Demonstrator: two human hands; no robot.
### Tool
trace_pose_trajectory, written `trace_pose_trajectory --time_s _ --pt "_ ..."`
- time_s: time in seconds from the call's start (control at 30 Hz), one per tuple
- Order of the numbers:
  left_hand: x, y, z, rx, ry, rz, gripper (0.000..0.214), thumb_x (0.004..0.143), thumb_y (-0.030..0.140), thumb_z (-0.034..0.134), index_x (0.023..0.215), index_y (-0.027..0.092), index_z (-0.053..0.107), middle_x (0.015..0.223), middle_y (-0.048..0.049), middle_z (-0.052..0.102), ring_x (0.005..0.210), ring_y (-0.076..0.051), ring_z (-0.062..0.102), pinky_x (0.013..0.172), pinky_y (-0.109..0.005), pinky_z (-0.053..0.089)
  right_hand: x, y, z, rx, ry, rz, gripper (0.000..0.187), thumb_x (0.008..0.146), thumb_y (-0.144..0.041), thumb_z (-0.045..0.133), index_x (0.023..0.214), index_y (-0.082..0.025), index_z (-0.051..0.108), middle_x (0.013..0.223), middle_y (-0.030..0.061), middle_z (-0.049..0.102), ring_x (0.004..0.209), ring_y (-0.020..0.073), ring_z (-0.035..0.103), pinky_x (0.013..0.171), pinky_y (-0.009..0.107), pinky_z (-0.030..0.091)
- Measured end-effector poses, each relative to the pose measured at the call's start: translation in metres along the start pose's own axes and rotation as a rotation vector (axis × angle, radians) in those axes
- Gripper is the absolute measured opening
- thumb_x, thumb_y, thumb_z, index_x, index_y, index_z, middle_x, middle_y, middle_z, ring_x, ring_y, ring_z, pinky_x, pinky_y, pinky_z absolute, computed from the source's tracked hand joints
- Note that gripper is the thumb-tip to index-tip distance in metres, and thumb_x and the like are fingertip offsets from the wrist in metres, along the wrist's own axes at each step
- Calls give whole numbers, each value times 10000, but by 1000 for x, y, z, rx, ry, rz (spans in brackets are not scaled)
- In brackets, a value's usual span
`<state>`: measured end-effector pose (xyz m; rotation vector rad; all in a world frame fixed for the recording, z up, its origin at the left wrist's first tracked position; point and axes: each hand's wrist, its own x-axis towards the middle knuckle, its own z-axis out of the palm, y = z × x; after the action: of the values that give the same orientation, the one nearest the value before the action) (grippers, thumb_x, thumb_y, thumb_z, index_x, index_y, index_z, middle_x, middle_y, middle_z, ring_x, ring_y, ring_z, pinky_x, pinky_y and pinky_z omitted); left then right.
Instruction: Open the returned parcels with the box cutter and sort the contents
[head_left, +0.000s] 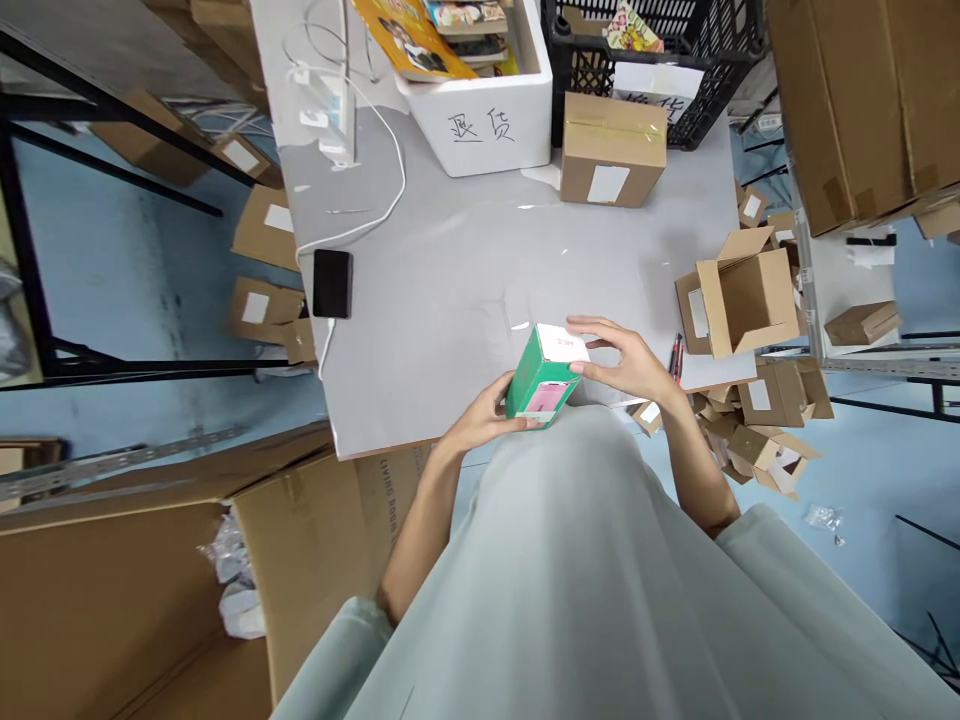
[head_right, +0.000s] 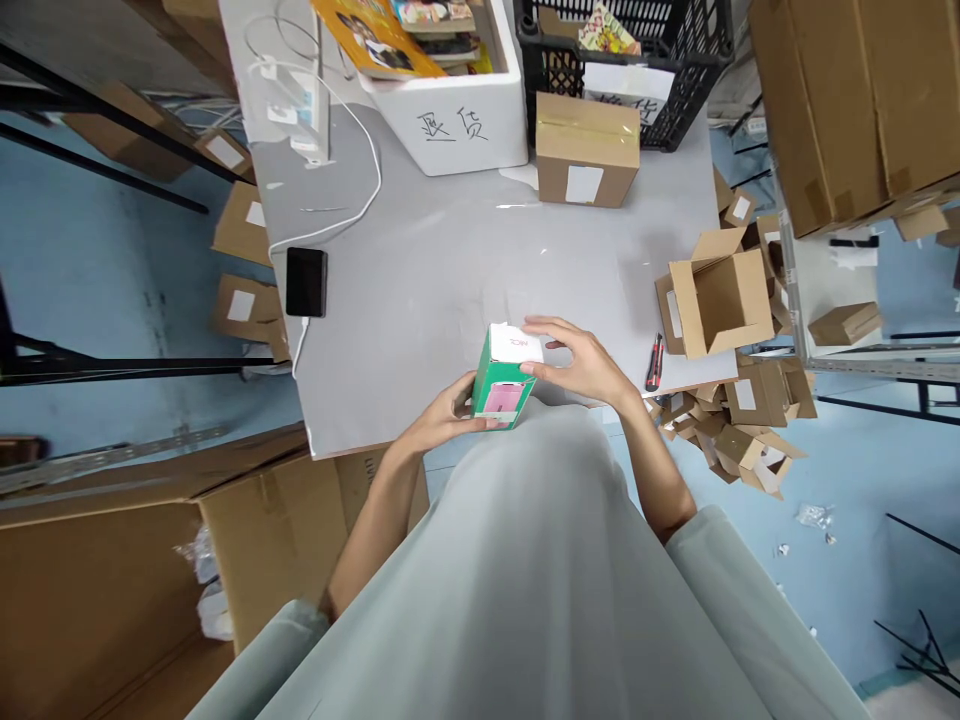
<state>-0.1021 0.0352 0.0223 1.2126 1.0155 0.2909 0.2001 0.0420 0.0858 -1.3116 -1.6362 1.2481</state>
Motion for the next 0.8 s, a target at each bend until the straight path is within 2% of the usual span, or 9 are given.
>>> trace_pose_trajectory --time_s 0.1,0.2,0.5,0.6,0.7,0.8 --pt "4 1 -4 23 -34 19 921 755 533 934 1555 245 579 1521 -121 687 1375 -392 682 1111 -498 602 1 -2 2 -12 -4 -41 492 951 -438 815 1426 -328 749 1437 72 749 1341 285 707 1107 516 655" --pt "8 0 -5 26 -42 36 951 757 553 929 1578 244 561 1562 -133 660 1404 -397 662 1119 -492 598 1 -6 3 -56 18 -64 509 933 -378 810 1432 -310 740 1412 71 754 1278 275 728 1035 483 695" --pt "6 1 -9 22 -58 3 906 738 549 956 1525 258 614 1504 -110 697 1348 -383 690 1117 -487 586 -3 -16 3 -245 -96 -32 475 1028 -415 684 1492 -314 697 1490 64 724 1156 267 772 908 442 721" --pt "5 -6 -12 6 -55 14 874 715 525 980 1479 264 644 1469 -104 713 1342 -383 689 1110 -488 586 -2 -16 6 -314 -107 -30 429 1110 -452 551 1480 -299 706 1468 81 741 1091 273 785 955 460 681" --pt "5 -15 -14 1 -64 29 850 702 516 986 1445 262 660 1437 -100 727 1336 -377 691 1102 -487 591 4 -10 8 -299 -19 22 490 1180 -486 373 1502 -292 686 1288 79 805 1028 270 793 1005 471 641" --pt "5 -19 -15 4 -70 32 822 718 513 968 1437 260 662 1425 -97 731 1318 -365 701 1083 -476 602 15 4 13 -270 146 81 516 1178 -545 392 1576 -307 617 1236 80 792 1022 269 777 989 461 643"
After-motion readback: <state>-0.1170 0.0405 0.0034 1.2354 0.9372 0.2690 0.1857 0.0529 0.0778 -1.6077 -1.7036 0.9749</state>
